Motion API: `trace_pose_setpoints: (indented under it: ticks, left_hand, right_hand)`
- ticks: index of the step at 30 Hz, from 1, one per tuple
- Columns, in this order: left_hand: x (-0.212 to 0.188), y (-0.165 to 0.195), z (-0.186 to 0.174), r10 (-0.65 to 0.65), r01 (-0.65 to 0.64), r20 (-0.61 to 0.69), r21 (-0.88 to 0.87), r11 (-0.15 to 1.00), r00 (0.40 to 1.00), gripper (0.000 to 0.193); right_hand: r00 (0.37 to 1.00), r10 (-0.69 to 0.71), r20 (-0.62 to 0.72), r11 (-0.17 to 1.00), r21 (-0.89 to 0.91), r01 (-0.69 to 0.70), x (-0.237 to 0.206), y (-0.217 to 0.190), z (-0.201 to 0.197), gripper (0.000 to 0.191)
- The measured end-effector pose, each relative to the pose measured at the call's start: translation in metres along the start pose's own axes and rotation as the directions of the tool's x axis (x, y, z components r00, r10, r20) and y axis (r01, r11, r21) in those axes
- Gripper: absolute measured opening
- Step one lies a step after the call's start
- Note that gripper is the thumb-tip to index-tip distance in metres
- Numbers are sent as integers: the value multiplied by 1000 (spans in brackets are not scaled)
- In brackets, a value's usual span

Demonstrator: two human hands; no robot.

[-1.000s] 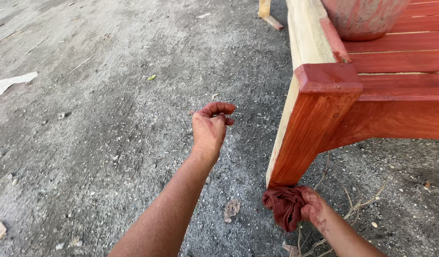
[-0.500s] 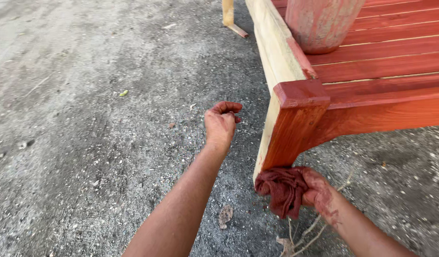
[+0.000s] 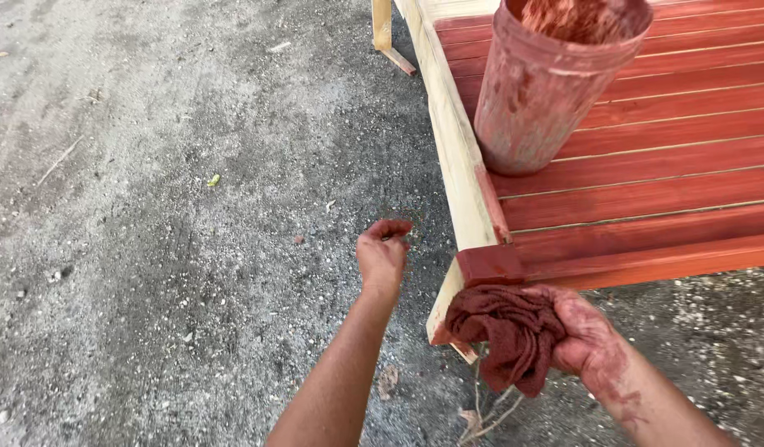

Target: The person wipes red wood stain onto a slatted wooden bench frame using a cloth by hand. They work around the legs and edges of one bench, then move to a second bench and continue wiping stain across its unfinished slats and frame.

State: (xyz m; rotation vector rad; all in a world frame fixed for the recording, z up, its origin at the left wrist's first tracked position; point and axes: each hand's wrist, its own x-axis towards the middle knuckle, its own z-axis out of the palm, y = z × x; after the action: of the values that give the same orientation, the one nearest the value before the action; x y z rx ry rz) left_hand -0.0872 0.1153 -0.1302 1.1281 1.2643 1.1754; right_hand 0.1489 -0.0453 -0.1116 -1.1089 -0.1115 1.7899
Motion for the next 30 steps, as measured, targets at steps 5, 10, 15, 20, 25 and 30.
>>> trace_pose_setpoints:
  ticks: [5, 10, 15, 20, 25, 30]
  left_hand:
    - [-20, -4, -20, -117, 113, -45, -91, 989, 992, 33]
    - [-40, 7, -39, -122, 106, -127, -127, 986, 984, 35]
    - [-50, 33, -28, -283, 258, -189, -148, 955, 940, 36]
    - [-19, 62, -2, -210, 182, -162, -169, 969, 964, 31]
    - [-6, 91, 4, -103, 97, -78, -83, 992, 992, 24]
    - [-11, 129, 57, 552, -648, 418, 127, 751, 722, 104]
  right_hand:
    - [824, -403, 397, 867, -122, 483, -63, -53, 31, 45]
    - [841, -461, 285, 834, -185, 520, -87, -171, 105, 86]
    - [700, -540, 468, 788, -11, 615, -102, -181, 118, 106]
    - [659, -666, 349, 712, 34, 702, -53, -133, 96, 93]
    - [860, -508, -48, 850, -186, 492, -5, -106, 63, 89]
    - [773, -594, 222, 803, 115, 584, 32, -71, 106, 68]
